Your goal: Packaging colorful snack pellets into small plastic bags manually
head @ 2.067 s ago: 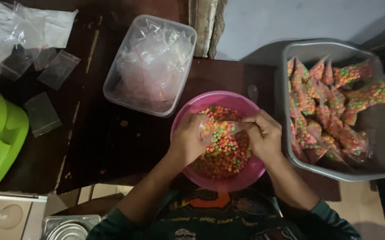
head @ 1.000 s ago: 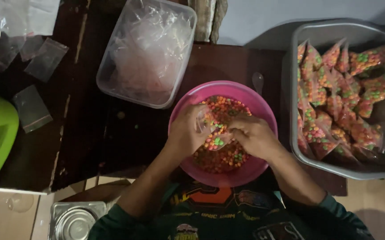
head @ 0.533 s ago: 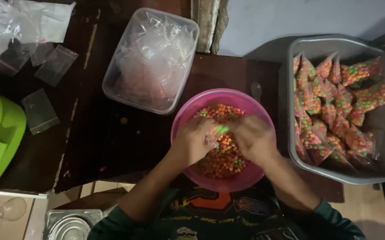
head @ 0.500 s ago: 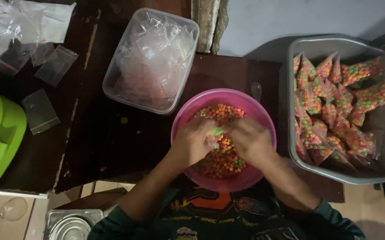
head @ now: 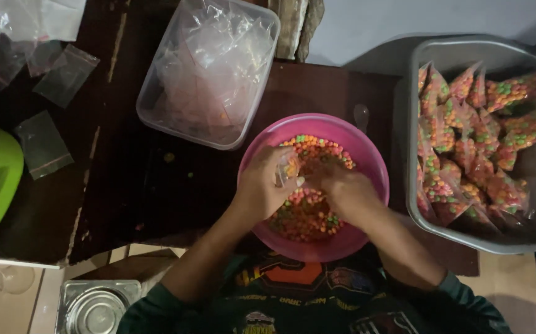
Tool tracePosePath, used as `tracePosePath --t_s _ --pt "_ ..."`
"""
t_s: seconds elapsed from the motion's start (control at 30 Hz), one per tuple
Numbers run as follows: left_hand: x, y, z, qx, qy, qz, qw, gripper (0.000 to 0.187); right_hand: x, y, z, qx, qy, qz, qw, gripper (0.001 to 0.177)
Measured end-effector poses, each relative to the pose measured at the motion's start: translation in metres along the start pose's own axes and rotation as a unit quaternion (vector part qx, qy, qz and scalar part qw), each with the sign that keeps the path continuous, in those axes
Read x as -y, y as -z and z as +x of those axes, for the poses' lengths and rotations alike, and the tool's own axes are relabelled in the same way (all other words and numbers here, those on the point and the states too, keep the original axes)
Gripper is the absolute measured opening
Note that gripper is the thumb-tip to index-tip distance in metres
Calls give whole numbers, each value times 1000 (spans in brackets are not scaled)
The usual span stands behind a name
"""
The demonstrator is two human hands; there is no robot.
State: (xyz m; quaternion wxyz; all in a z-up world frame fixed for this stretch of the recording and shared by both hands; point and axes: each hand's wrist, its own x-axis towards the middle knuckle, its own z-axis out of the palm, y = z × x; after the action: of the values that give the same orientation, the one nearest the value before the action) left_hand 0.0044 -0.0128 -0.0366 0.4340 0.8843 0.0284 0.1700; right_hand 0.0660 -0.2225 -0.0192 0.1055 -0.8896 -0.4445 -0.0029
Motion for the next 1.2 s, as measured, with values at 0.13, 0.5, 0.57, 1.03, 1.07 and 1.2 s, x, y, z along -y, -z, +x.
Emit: tracePosePath --t_s 0.13,0.5,0.57,1.03,1.07,1.2 --pt "-3 0 0 1 13 22 1000 68 1 2 4 42 -22 71 996 19" --pt "2 -2 1 -28 -54 40 997 59 -13 10 0 -155 -66 308 936 23" --pt "2 -3 1 -34 -62 39 997 60 -19 8 -3 -178 -71 336 922 24" --pt "21 -22 -4 31 -143 104 984 62 0 21 1 -267 -22 171 948 11" --pt "20 -22 -3 53 -138 98 984 64 17 40 8 -238 31 176 955 6" --pt "3 -31 -1 11 -127 57 990 50 30 32 7 -278 65 382 879 24"
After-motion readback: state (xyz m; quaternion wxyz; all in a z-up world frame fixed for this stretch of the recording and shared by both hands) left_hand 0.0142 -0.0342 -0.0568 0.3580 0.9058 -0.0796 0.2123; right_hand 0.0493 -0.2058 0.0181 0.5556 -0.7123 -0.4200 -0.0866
